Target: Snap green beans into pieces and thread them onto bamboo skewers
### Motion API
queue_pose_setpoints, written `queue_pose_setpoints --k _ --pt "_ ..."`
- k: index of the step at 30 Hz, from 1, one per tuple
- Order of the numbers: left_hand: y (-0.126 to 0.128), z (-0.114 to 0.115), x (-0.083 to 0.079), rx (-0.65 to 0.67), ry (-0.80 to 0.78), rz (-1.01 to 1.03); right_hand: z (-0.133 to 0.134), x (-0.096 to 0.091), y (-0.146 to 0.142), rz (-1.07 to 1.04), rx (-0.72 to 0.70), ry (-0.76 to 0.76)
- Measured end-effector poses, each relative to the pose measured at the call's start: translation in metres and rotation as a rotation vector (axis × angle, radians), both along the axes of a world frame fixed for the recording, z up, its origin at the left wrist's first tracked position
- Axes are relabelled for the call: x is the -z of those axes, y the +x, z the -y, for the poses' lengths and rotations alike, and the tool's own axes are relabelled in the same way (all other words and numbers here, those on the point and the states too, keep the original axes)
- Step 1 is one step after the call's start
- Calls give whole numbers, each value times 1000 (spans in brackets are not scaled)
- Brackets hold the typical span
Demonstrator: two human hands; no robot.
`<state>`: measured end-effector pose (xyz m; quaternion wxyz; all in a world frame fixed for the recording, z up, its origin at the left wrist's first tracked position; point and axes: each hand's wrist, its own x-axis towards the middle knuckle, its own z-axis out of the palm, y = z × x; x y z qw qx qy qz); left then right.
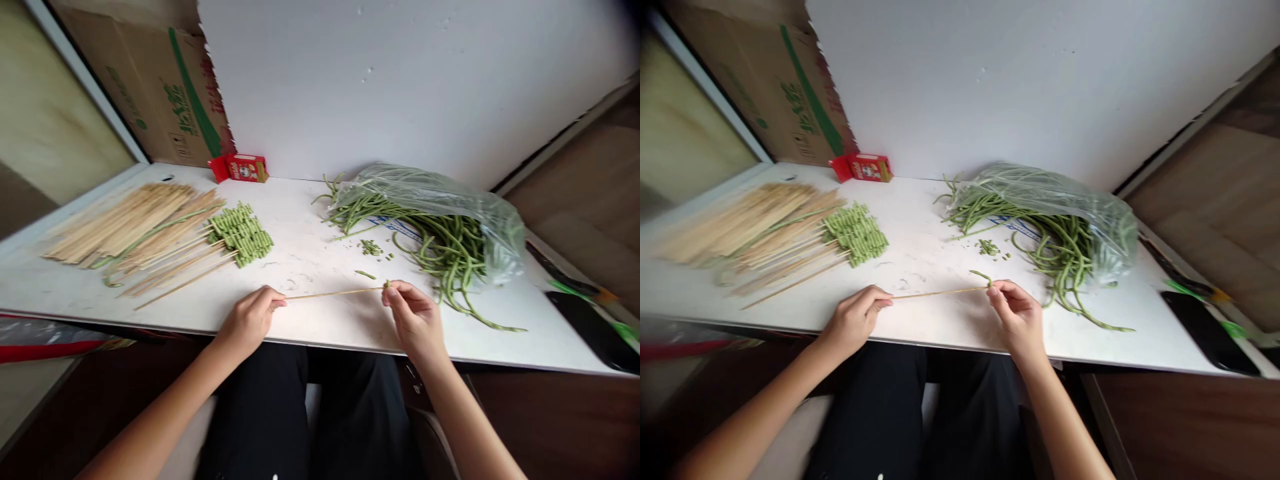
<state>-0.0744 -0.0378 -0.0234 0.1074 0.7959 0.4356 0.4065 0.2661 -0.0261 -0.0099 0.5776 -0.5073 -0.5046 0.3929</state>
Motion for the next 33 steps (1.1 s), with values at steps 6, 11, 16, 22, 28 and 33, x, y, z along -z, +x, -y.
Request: queue_pose_setpoints --k 6,11,16,22,28,33 --pt "0 0 -3 10 -59 -26 -2 0 -3 6 4 22" --pt "-1 0 -3 -6 -61 -57 0 -4 -7 15 11 29" --pt "0 -1 -4 -7 -77 -71 0 -5 -7 -4 1 8" --pt "1 -4 -2 -18 -3 -119 1 -3 -7 35 -2 27" --pt "2 -3 -3 18 20 -99 0 -4 -7 36 -3 33" --pt "3 0 -3 -4 -17 -18 -1 2 -7 4 10 -16"
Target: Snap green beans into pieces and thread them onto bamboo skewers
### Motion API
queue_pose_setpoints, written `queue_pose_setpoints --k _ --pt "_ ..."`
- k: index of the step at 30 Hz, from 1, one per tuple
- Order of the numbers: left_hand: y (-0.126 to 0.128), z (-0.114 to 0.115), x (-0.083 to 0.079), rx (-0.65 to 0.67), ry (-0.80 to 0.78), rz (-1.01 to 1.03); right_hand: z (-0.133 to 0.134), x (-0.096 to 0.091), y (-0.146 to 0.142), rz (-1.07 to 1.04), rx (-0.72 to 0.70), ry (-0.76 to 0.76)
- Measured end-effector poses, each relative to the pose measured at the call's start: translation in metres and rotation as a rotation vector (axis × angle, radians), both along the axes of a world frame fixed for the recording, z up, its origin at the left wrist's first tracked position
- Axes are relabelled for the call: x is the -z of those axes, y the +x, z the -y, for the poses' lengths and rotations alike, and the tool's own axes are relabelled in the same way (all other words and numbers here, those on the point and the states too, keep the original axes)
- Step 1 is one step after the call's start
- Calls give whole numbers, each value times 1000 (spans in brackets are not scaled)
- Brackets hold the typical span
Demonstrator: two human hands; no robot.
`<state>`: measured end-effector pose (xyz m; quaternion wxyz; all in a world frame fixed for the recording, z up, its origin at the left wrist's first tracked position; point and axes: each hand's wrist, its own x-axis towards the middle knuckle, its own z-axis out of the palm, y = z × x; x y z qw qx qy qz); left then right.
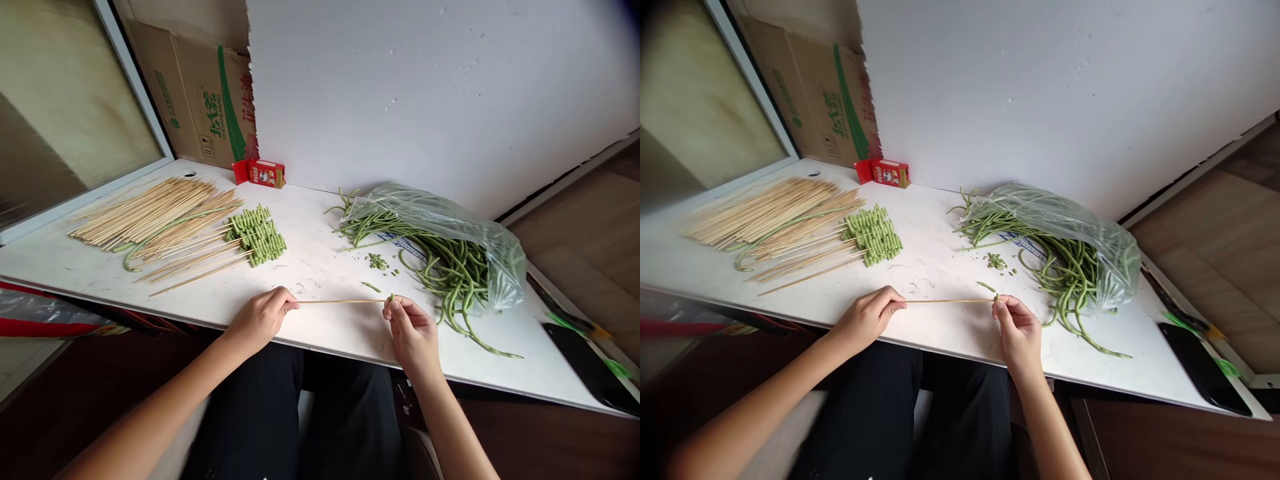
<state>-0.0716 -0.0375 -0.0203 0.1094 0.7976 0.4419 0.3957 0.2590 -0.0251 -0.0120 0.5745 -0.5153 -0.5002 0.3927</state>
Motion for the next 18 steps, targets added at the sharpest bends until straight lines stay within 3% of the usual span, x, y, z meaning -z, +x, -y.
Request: queue_pose_setpoints --k 8,18 --pt "-5 3 1 13 -55 -12 4 6 -1 -100 -43 -38" --pt "-4 2 -1 -4 11 -45 7 4 -4 -81 -72 10"
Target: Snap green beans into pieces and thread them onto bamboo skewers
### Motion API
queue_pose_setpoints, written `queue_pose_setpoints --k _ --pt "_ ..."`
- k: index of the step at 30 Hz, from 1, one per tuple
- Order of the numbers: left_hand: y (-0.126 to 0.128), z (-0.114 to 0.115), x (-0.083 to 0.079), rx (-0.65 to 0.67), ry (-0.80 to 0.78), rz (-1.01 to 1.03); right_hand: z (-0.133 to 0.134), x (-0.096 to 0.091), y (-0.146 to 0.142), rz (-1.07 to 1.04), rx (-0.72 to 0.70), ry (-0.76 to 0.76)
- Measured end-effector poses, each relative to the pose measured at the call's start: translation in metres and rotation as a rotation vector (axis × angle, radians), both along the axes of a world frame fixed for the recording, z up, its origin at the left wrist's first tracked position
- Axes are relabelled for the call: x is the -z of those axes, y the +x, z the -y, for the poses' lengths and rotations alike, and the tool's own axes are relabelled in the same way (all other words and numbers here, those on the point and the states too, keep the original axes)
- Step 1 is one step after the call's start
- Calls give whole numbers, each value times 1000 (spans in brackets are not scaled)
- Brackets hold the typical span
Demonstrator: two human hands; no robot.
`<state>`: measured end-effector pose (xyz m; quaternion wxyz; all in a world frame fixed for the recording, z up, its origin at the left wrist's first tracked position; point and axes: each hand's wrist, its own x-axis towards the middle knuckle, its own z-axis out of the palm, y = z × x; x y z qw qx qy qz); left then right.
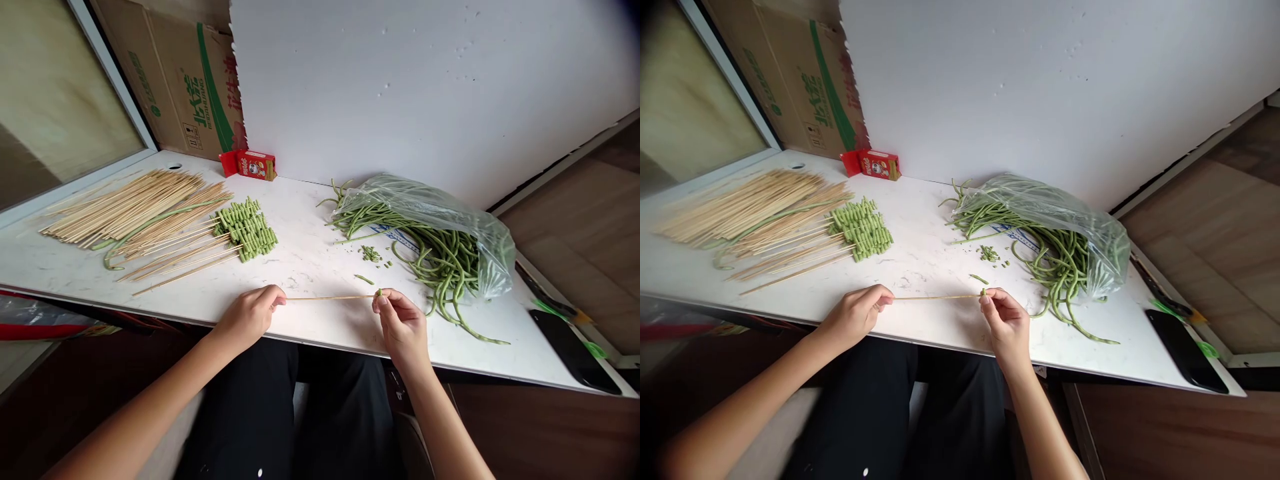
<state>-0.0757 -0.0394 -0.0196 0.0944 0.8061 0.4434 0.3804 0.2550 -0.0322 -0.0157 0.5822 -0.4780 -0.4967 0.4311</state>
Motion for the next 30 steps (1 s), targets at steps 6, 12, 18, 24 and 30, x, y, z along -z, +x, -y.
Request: queue_pose_setpoints --k 6,12,18,24,30 --pt "0 -2 1 -2 46 -51 3 -7 -6 43 -4 50" --pt "0 -4 2 7 78 -90 6 -14 -12 62 -11 38" --pt "-2 -4 2 18 47 -102 6 -14 -15 69 0 47" --pt "-3 -4 -2 45 38 -95 10 -19 -21 83 -14 79" --pt "-2 -4 -3 67 48 -86 12 -22 -31 77 -43 75"
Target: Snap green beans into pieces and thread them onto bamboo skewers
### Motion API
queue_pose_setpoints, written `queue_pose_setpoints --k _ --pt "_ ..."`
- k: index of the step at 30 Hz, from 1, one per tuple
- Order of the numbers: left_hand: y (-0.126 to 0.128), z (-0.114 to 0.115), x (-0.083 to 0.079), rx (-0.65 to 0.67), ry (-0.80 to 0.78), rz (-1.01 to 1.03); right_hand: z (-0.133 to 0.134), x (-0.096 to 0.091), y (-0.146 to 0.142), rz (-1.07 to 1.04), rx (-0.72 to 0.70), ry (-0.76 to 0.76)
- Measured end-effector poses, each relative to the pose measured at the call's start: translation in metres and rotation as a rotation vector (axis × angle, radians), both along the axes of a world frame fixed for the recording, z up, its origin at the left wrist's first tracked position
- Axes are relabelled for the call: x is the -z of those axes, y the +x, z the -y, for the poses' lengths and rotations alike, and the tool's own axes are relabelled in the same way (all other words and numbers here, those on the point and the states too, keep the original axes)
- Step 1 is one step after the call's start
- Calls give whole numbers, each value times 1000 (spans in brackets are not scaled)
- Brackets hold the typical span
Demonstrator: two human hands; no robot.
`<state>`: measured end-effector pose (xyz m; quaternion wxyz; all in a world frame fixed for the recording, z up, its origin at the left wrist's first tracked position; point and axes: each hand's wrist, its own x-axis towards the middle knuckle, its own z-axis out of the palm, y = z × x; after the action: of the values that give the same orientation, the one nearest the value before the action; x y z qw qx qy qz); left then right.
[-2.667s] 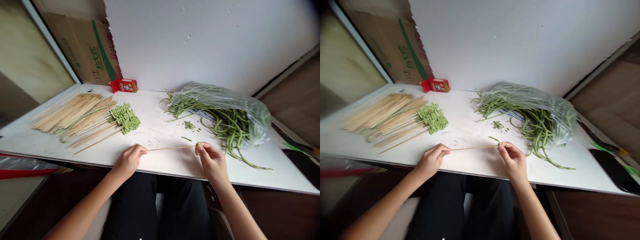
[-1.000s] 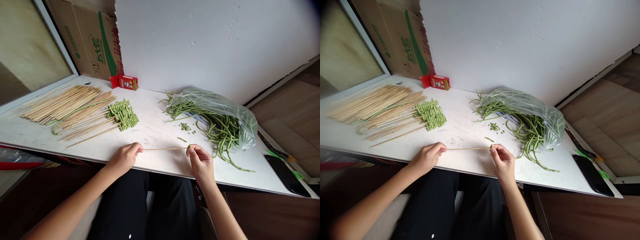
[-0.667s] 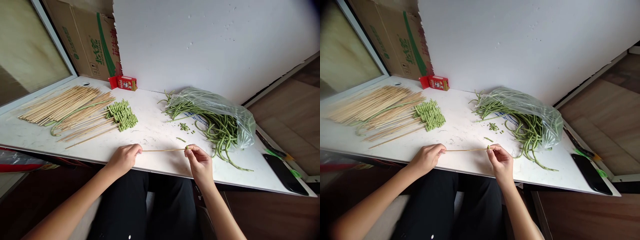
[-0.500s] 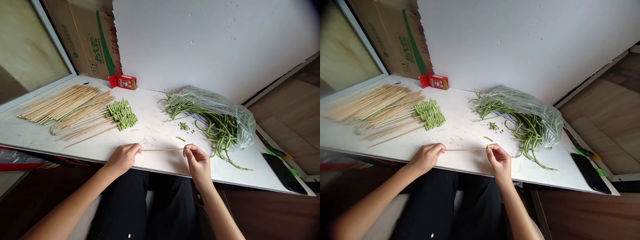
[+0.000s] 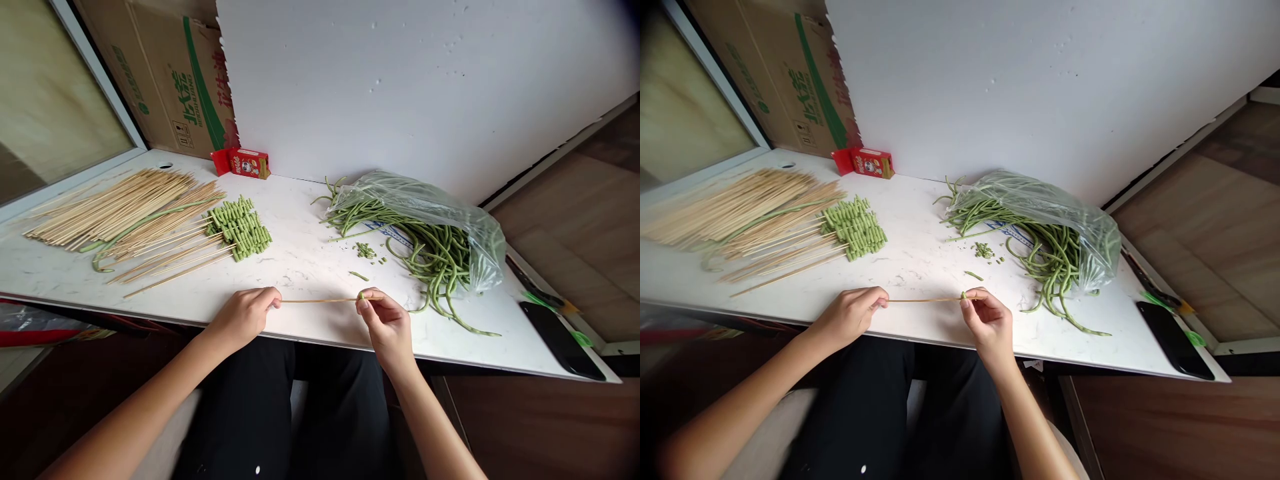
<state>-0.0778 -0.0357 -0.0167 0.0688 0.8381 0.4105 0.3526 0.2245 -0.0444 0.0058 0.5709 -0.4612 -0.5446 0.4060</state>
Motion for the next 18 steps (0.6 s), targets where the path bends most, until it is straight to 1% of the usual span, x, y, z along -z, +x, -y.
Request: queue_pose_setpoints --k 10,14,18 --pt "-1 1 2 33 24 17 7 -10 -23 -33 -5 13" --pt "-1 2 0 33 3 20 6 -12 -30 -8 15 9" --pt "-2 2 -1 27 -18 33 2 -13 -33 -14 0 31"
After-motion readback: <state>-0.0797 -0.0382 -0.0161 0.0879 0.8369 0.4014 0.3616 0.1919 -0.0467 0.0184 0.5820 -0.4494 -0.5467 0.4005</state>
